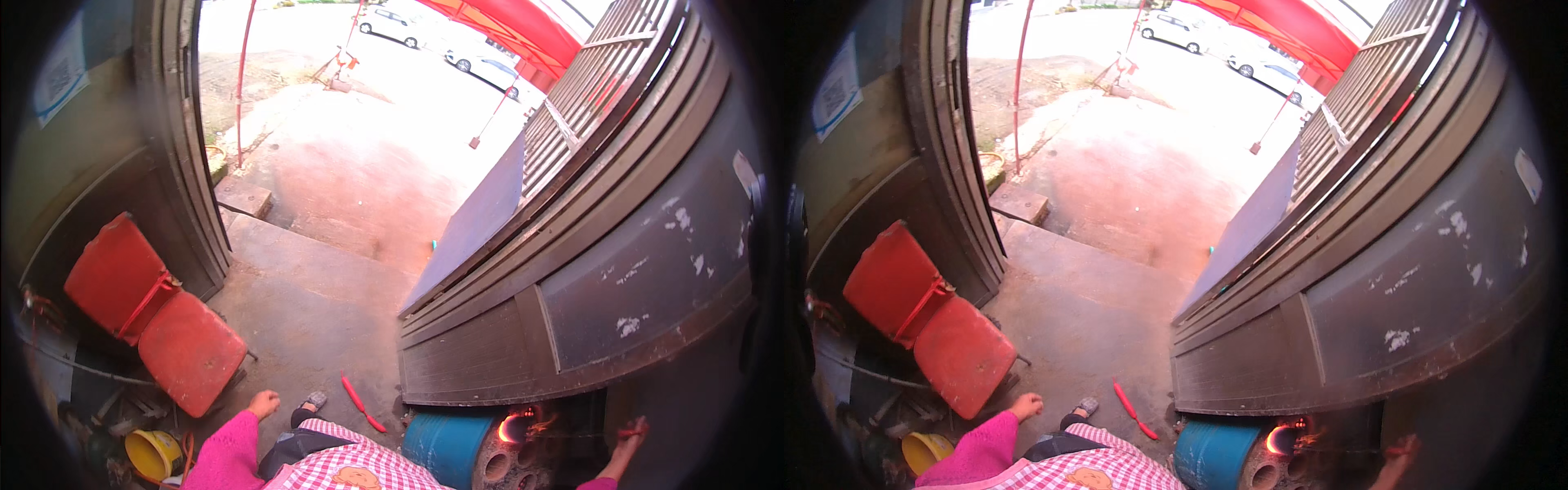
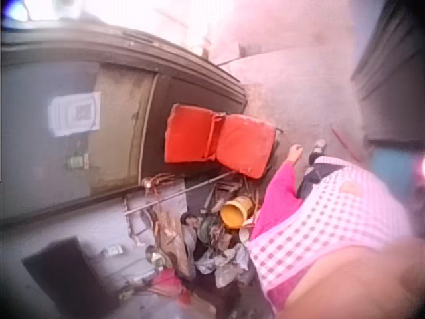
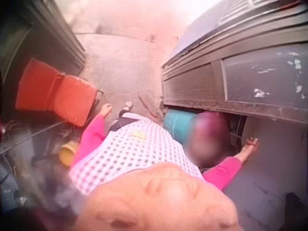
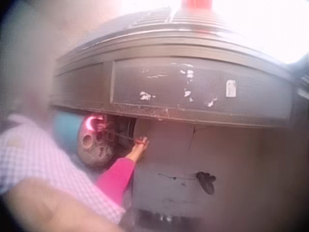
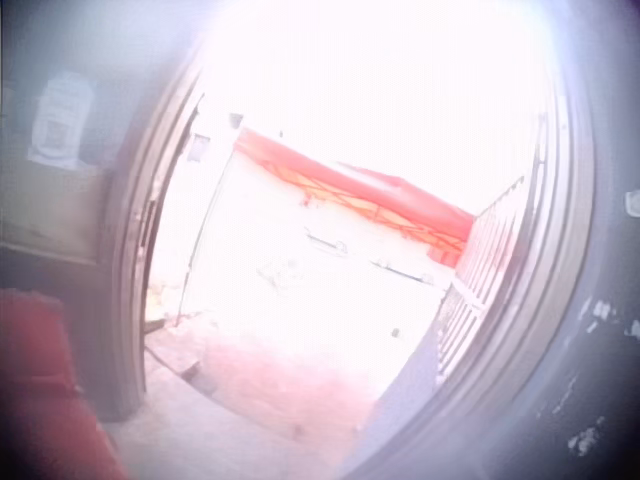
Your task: The person cleans a large flat griddle with a cloth and scraper, then ladles batter onto the hot surface and spreads it into thin crepes using a plastic scraper. The person also lights a charcoal stove with tongs and a lighter.
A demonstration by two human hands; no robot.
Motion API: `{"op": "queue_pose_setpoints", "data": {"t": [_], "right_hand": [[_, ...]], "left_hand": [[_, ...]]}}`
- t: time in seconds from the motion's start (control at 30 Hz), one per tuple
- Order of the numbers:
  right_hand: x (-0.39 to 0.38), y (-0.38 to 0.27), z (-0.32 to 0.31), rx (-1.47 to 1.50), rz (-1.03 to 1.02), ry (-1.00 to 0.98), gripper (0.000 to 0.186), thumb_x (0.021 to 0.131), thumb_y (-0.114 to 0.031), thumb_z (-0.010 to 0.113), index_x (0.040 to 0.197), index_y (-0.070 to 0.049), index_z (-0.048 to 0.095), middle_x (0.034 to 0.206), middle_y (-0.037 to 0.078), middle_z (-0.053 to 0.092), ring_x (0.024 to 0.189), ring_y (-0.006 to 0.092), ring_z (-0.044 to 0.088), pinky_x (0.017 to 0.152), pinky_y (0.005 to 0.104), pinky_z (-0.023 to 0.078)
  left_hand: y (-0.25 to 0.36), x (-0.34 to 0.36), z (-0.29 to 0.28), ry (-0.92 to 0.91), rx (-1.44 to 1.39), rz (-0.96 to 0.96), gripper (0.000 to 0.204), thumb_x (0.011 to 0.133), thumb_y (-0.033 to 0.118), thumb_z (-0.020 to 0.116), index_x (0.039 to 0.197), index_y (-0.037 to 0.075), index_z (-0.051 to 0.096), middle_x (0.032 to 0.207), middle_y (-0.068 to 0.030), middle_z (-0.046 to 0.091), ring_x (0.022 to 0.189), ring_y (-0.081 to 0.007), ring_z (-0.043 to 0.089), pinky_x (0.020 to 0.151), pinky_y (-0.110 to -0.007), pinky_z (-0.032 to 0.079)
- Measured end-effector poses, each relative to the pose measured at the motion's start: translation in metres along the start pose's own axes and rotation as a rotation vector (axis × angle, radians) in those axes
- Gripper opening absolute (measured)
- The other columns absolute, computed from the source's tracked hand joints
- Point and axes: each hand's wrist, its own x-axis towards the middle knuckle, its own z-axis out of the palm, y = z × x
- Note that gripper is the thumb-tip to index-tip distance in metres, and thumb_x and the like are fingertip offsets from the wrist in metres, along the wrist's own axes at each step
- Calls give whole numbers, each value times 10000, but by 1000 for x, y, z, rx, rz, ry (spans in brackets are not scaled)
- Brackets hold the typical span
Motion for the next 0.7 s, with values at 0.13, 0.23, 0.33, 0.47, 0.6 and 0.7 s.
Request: {"op": "queue_pose_setpoints", "data": {"t": [0.13,0.23,0.33,0.47,0.6,0.7], "right_hand": [[-40,-88,-16,35,-108,154,245,819,-338,605,957,-162,503,811,-2,532,732,137,521,540,349,475],[-85,-149,-48,158,-103,174,198,797,-267,623,791,-117,493,735,44,547,698,174,551,576,391,509],[-125,-166,-82,290,-103,194,203,791,-235,626,736,-99,486,706,66,556,679,190,565,593,407,525],[-199,-129,-180,247,-13,178,228,826,-298,592,955,-144,483,792,32,550,693,154,542,563,359,497],[-312,-67,-298,150,116,76,366,861,-360,558,1174,-190,479,878,-2,544,708,119,520,533,311,469],[-434,-32,-337,-17,107,237,453,878,-359,530,1286,-210,403,872,27,551,628,113,512,524,280,473]], "left_hand": [[59,78,-31,19,184,171,376,758,258,545,1051,29,600,942,-156,643,883,-265,620,779,-359,480],[88,102,-25,-28,193,173,371,757,282,546,1036,48,615,980,-162,633,940,-282,602,815,-367,468],[98,98,-10,-154,290,182,374,754,277,550,1041,46,616,953,-157,642,906,-277,617,803,-364,474],[91,69,21,-412,459,185,402,763,234,553,1073,-19,581,818,-118,660,692,-178,638,676,-314,499],[83,41,49,-541,753,334,409,762,258,554,1077,-2,586,795,-109,659,676,-187,638,676,-321,501],[90,8,70,-577,951,426,384,771,268,548,1056,16,598,749,-105,652,658,-186,636,672,-314,498]]}}
